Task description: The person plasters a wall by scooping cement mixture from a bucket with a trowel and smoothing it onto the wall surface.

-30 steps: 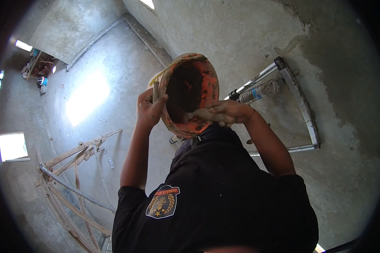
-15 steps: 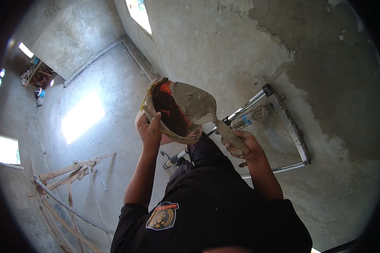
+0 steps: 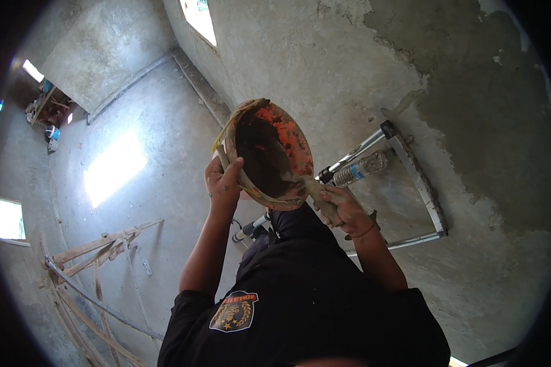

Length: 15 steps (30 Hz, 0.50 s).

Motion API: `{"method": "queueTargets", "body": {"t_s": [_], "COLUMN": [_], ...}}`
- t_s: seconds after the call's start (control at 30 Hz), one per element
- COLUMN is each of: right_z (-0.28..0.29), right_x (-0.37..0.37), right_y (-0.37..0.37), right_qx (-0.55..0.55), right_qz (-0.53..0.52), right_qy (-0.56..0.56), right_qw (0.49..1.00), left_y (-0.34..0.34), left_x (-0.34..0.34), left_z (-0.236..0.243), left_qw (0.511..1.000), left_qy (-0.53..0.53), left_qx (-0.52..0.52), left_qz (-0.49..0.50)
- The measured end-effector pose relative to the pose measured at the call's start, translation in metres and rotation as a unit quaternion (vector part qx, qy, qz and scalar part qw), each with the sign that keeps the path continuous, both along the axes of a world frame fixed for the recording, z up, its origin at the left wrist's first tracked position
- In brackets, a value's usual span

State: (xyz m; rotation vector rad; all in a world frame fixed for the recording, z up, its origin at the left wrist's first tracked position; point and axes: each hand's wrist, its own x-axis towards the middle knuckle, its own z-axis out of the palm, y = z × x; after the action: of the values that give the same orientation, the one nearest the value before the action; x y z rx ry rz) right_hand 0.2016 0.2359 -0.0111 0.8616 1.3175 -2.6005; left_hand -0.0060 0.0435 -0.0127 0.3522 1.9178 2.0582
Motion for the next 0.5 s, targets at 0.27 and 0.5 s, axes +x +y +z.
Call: {"method": "queueTargets", "body": {"t_s": [0.27, 0.5], "right_z": [-0.006, 0.014], "right_x": [0.003, 0.001], "right_y": [0.002, -0.010], "right_qx": [0.009, 0.084], "right_qz": [0.001, -0.015], "right_qy": [0.005, 0.027], "right_qw": [1.000, 0.996], "left_y": [0.001, 0.010], "left_x": [-0.007, -0.008], "left_z": [-0.001, -0.005], "left_qw": [0.999, 0.998], "left_qy": [-0.018, -0.009], "left_qx": [-0.014, 0.054], "left_qz": [-0.022, -0.014]}}
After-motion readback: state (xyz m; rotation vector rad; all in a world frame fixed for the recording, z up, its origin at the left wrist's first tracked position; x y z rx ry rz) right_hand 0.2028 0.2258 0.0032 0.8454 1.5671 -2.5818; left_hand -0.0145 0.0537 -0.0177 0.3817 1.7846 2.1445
